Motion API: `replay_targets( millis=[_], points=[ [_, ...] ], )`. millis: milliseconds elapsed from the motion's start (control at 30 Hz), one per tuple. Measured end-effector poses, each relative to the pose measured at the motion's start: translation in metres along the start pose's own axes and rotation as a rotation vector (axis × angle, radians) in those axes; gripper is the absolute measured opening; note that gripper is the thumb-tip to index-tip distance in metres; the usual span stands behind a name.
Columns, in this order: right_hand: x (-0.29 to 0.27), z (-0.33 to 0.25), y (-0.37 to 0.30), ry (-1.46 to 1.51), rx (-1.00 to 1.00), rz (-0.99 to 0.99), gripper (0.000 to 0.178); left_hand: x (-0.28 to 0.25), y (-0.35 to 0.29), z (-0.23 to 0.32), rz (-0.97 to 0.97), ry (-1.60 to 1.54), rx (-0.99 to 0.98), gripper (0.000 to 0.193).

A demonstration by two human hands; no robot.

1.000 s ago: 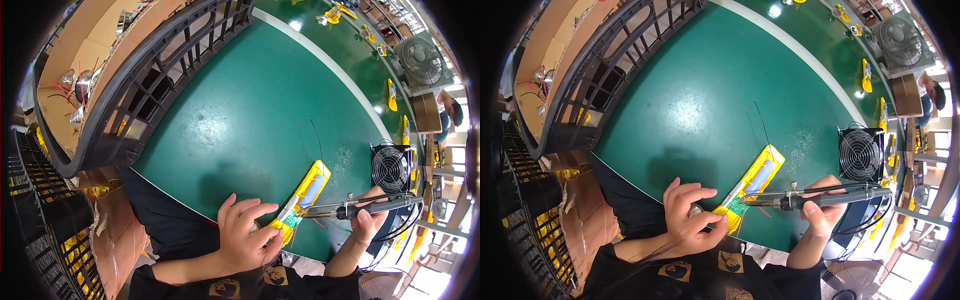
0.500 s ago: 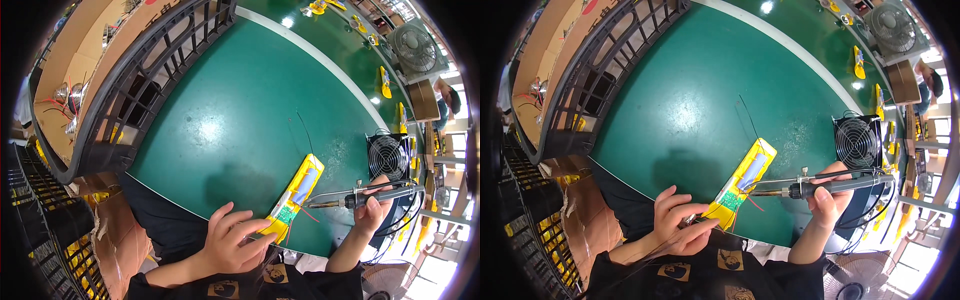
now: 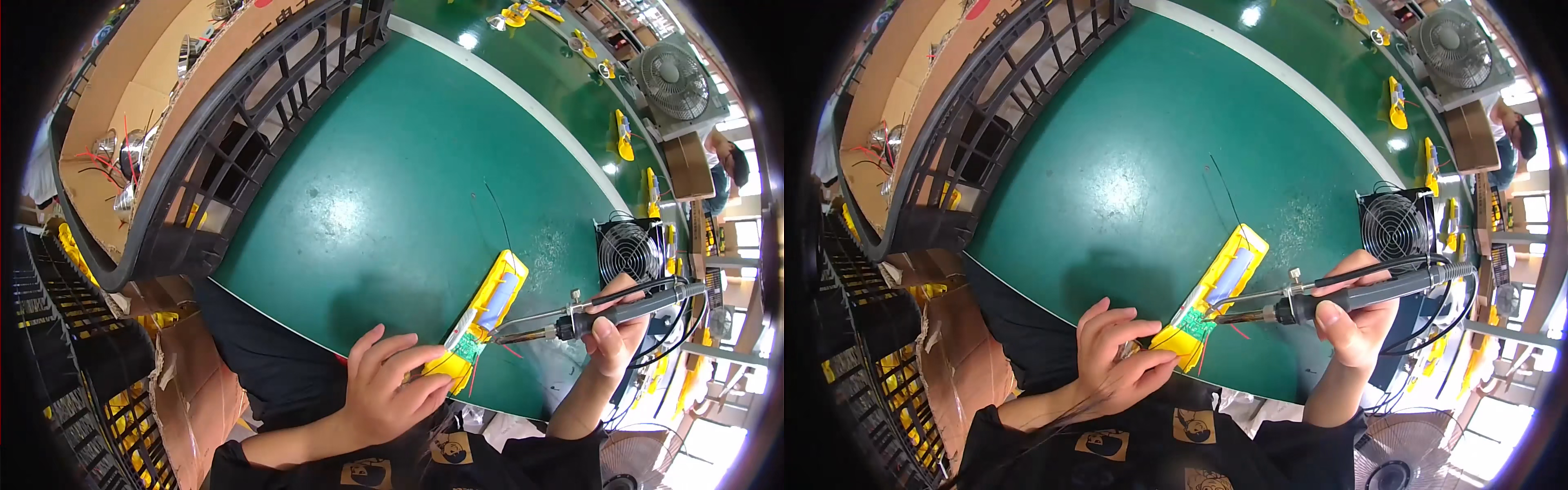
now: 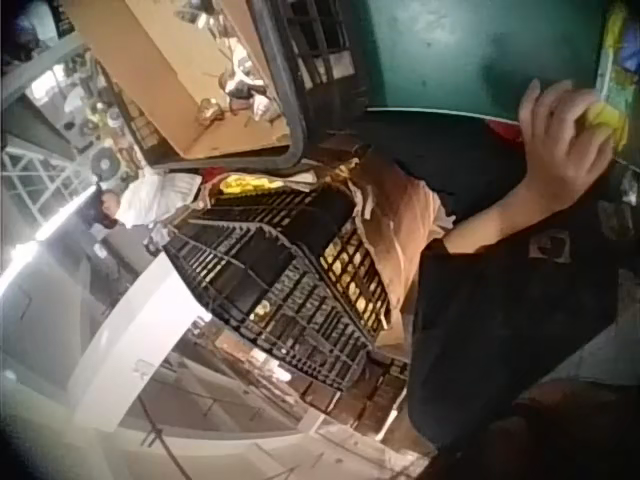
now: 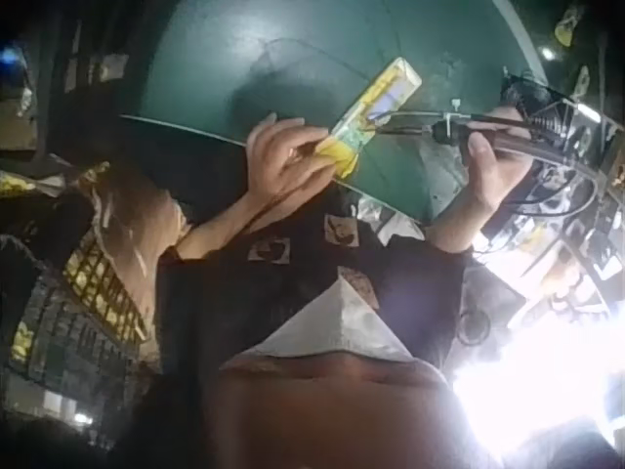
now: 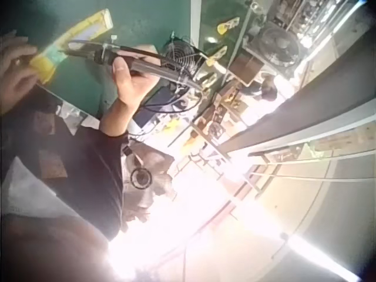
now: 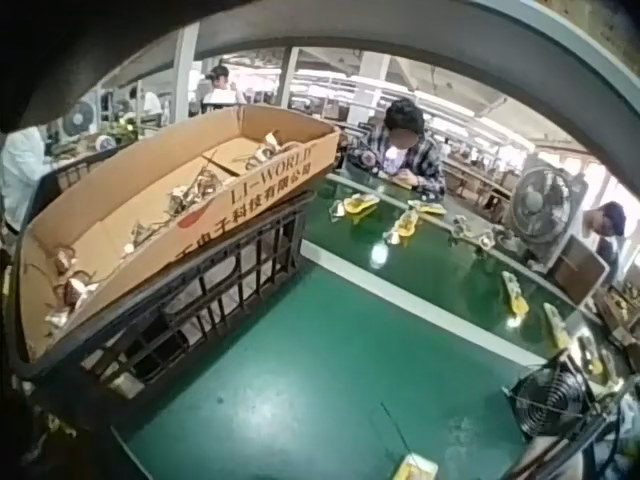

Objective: The person solders wires onto flashlight components using a soldering iron, places the assembled flashlights onto a conveyor belt, and retrieves reflector parts from a cardboard box.

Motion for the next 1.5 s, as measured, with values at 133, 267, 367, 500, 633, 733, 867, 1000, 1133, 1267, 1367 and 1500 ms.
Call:
replay_targets(
  millis=[133,267,367,500,633,733,867,1000,1133,1267,1367,1500],
  points=[
    [0.004,0.005,0.000,0.045,-0.013,-0.045,0.022,0.003,0.004,0.003,0.092,0.013,-0.059,0.019],
    [0.004,0.016,-0.002,-0.030,0.023,-0.128,0.026,0.009,0.008,0.001,0.063,0.035,-0.101,0.018],
    [0.001,0.021,-0.006,-0.058,-0.012,-0.126,0.037,0.011,0.010,0.000,0.054,0.032,-0.133,0.019],
    [0.001,0.027,-0.010,-0.013,0.024,-0.179,0.042,0.014,0.011,-0.001,0.024,0.028,-0.156,0.020],
    [0.003,0.027,-0.010,0.024,0.020,-0.214,0.043,0.010,0.013,-0.001,0.072,0.015,-0.152,0.020],
    [0.005,0.026,-0.009,-0.008,0.005,-0.233,0.043,0.010,0.012,-0.002,0.064,0.011,-0.168,0.019],
    [0.008,0.029,-0.011,-0.069,0.000,-0.250,0.043,0.012,0.012,-0.002,0.053,0.012,-0.158,0.019],
    [0.007,0.029,-0.012,-0.028,0.001,-0.236,0.044,0.012,0.011,-0.002,0.050,0.015,-0.152,0.020],
    [0.006,0.026,-0.011,0.018,-0.023,-0.247,0.045,0.011,0.012,-0.002,0.056,0.006,-0.166,0.020],
    [0.010,0.027,-0.013,-0.073,-0.012,-0.281,0.046,0.012,0.012,-0.002,0.050,-0.007,-0.171,0.020],
    [0.006,0.021,-0.009,-0.010,0.017,-0.154,0.036,0.012,0.012,-0.002,0.050,-0.005,-0.169,0.020],
    [-0.010,0.006,-0.004,-0.036,-0.036,0.070,0.033,0.015,0.010,-0.002,0.018,0.004,-0.166,0.019]
  ],
)
Point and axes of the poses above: each hand's wrist, its own y-axis towards the middle knuckle, its own x-axis out of the palm, z = x × y, the point moved 8 cm from there along y, towards the middle knuckle, and after that the axes turned 15 degrees about z, right-handed, at the moved point
